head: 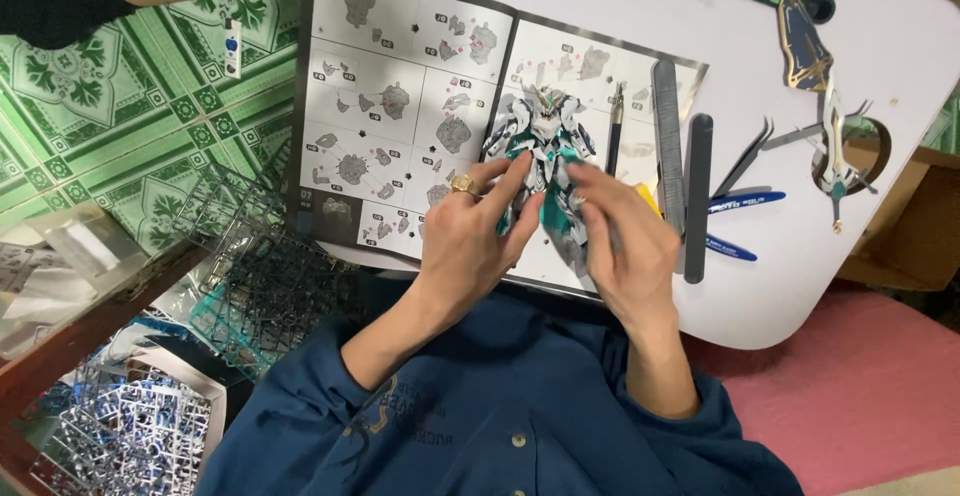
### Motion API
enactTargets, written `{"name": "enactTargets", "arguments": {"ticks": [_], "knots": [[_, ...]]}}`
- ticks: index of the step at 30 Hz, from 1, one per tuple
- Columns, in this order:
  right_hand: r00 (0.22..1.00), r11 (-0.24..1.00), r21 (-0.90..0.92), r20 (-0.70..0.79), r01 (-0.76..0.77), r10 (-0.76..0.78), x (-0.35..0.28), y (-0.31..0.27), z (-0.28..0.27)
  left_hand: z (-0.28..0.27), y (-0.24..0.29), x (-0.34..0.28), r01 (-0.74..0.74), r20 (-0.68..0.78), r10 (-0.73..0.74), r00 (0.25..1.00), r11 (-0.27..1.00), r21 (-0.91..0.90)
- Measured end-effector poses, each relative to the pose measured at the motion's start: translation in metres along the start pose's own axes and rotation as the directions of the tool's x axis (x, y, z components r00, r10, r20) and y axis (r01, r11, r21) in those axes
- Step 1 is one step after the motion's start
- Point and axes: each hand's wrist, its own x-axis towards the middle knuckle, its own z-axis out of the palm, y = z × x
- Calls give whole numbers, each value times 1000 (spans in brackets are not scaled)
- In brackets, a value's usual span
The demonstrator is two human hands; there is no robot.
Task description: The person assembles a white and teal action figure by attaching translucent teal parts to the torso and legs, then fitting a dark blue shield and a white sword into the figure's hands. The person follows an instruction manual laid out on the table and uses both hands to align and snap the pieces together.
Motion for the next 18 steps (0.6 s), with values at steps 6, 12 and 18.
{"name": "enactTargets", "arguments": {"ticks": [6,12,18], "knots": [[991,982,-135,65,129,-121,-10,3,7,10,0,-2,-94,-77,104,992,988,121],[979,912,-359,18,197,-204,-30,19,23,11,5,-1,-151,-96,172,980,969,196],[984,902,-401,-5,159,-176,-36,24,31,16,7,-3,-142,-105,166,980,969,204]]}}
